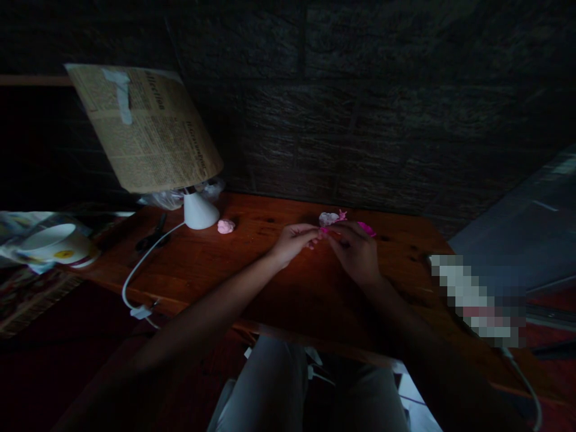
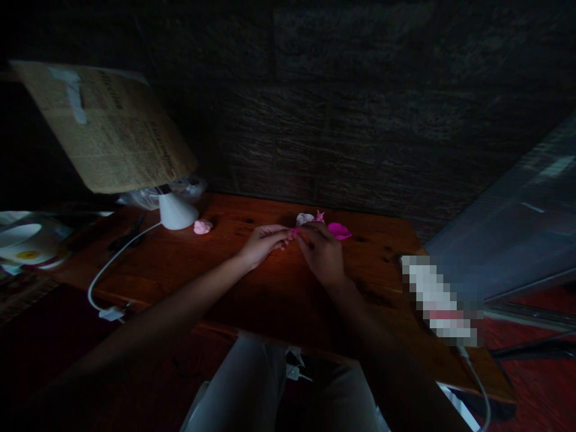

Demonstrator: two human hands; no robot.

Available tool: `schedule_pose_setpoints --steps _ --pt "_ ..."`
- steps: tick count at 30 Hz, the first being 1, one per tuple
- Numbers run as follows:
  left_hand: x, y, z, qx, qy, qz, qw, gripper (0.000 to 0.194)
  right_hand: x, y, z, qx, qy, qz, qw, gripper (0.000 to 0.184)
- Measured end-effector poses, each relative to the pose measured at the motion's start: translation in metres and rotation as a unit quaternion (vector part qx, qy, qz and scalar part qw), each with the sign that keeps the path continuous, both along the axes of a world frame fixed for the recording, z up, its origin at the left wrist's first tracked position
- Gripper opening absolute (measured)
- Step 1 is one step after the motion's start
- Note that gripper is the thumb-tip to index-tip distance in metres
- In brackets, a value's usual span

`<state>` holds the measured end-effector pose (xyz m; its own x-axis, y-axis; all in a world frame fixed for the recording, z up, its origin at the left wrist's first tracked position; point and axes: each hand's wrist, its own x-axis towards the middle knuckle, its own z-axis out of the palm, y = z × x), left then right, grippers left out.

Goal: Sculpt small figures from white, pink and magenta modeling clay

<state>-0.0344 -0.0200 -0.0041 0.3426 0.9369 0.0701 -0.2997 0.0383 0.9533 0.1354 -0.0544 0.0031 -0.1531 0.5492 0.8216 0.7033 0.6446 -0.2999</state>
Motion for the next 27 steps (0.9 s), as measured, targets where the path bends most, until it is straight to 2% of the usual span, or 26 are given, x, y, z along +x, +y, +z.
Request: schedule_pose_setpoints --steps 5,12,14,16,19,22,25,27 --pt "0.000 -0.001 0.003 0.015 0.000 -0.008 1.000 0.030 0.000 -0.002 0.004 -0.052 0.025 -0.004 0.998 0.018" --pt "0.000 0.001 0.000 0.035 0.017 0.015 0.999 0.028 0.002 0.000 0.001 -0.152 0.133 0.017 0.979 0.027" --pt "0.000 0.001 -0.002 0.062 0.037 0.031 0.997 0.027 0.003 0.003 -0.003 -0.189 0.167 0.040 0.967 0.029" --pt "0.000 0.001 -0.002 0.119 0.061 0.052 0.990 0.027 0.004 0.005 -0.007 -0.218 0.188 0.059 0.956 0.031" --pt "-0.001 -0.002 0.001 0.246 0.112 0.072 0.960 0.022 0.007 0.008 -0.011 -0.248 0.193 0.075 0.946 0.034" --pt "-0.006 -0.004 0.004 0.361 0.181 0.075 0.912 0.017 0.009 0.010 -0.012 -0.259 0.185 0.088 0.944 0.035" --pt "-0.011 -0.002 0.005 0.429 0.228 0.066 0.872 0.017 0.010 0.009 -0.010 -0.255 0.164 0.087 0.949 0.034" --pt "-0.014 -0.001 0.005 0.452 0.241 0.058 0.857 0.017 0.010 0.008 -0.007 -0.243 0.139 0.080 0.957 0.033"
